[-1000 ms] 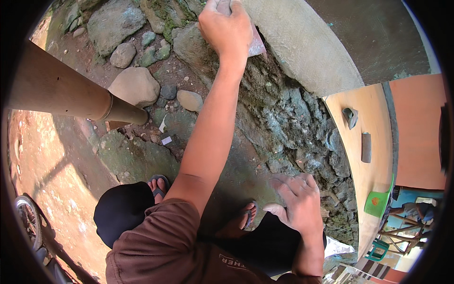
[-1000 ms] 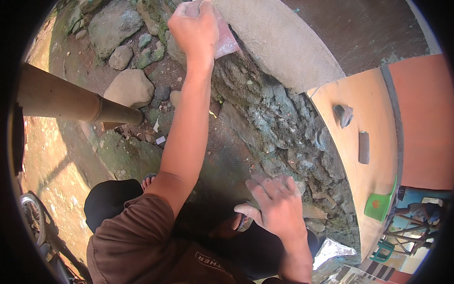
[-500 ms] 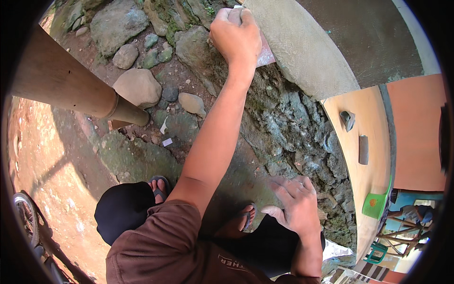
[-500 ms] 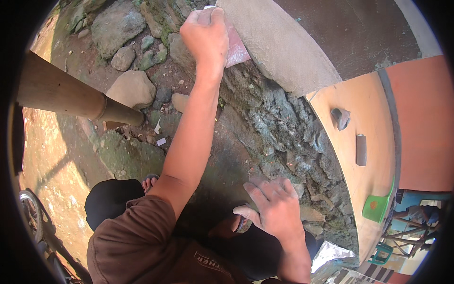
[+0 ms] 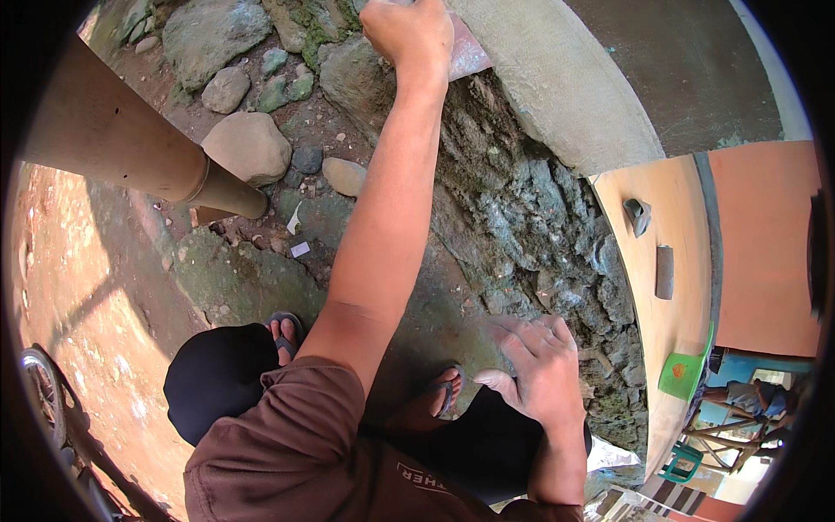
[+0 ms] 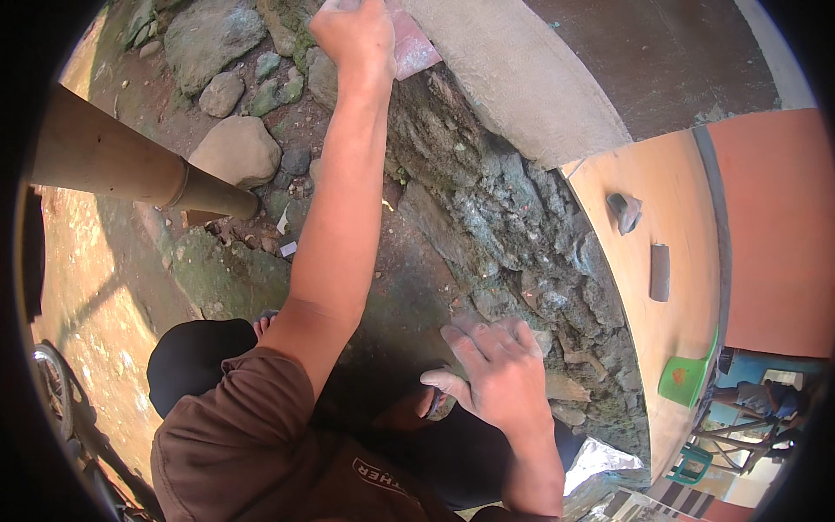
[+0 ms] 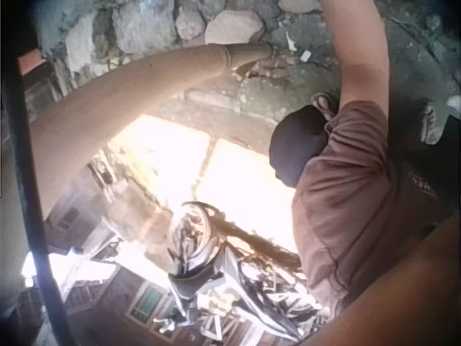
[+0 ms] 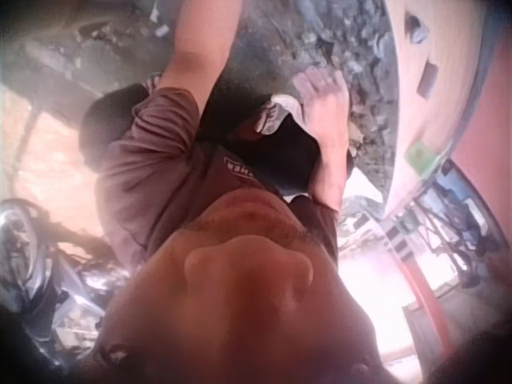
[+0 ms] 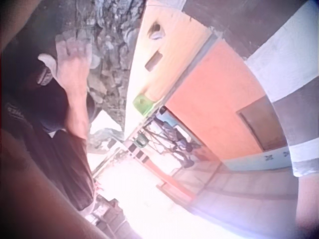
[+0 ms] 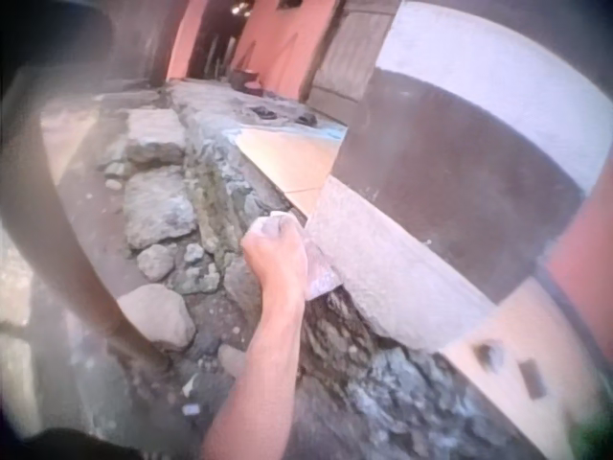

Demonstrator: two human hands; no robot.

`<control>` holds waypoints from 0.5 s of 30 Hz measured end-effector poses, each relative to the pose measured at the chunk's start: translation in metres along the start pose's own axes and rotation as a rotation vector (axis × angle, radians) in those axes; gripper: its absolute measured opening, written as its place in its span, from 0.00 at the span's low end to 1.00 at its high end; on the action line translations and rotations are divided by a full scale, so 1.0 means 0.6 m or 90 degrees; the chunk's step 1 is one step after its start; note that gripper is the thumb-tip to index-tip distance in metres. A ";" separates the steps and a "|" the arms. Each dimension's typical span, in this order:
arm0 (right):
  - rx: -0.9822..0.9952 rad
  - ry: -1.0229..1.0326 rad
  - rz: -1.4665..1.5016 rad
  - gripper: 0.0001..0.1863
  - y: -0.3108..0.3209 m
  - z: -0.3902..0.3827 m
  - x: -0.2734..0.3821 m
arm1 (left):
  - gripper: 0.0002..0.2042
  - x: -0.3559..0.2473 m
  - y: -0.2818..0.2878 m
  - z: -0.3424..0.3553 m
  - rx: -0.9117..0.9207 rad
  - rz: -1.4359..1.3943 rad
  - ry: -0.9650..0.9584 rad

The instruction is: The person smooths a freshly poured concrete edge using a sanding block and a trowel. They repeatedly rub the surface and scrape excess material to refine the edge.

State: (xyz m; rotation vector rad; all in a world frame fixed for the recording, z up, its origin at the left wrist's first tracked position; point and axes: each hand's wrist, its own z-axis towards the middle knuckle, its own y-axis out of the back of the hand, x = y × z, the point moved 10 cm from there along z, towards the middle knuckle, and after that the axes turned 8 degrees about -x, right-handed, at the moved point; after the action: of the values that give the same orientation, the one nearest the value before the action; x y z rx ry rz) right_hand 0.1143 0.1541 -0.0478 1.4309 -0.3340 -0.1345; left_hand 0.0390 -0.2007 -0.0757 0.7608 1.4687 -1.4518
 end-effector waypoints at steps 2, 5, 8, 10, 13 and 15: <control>0.002 0.004 0.004 0.31 0.002 0.003 0.002 | 0.11 -0.007 -0.003 -0.013 -0.002 0.005 -0.018; 0.011 0.004 -0.003 0.30 0.001 0.002 0.000 | 0.11 -0.012 -0.002 -0.043 0.007 0.035 -0.101; 0.010 0.007 -0.021 0.29 -0.003 0.013 0.004 | 0.12 0.003 -0.005 0.000 0.008 -0.068 0.019; 0.030 0.005 -0.027 0.29 -0.003 0.011 0.012 | 0.11 0.005 0.003 -0.013 -0.006 -0.010 -0.003; 0.021 0.006 -0.008 0.31 -0.006 -0.001 0.003 | 0.10 0.002 0.000 -0.040 0.000 -0.039 -0.001; 0.033 0.008 -0.018 0.29 -0.010 0.007 -0.001 | 0.10 0.014 -0.001 -0.052 0.029 -0.075 0.002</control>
State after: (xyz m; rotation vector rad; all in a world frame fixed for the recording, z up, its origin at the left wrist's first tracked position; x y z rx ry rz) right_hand 0.1133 0.1494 -0.0533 1.4877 -0.3087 -0.1406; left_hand 0.0296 -0.1715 -0.0862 0.7145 1.5083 -1.5787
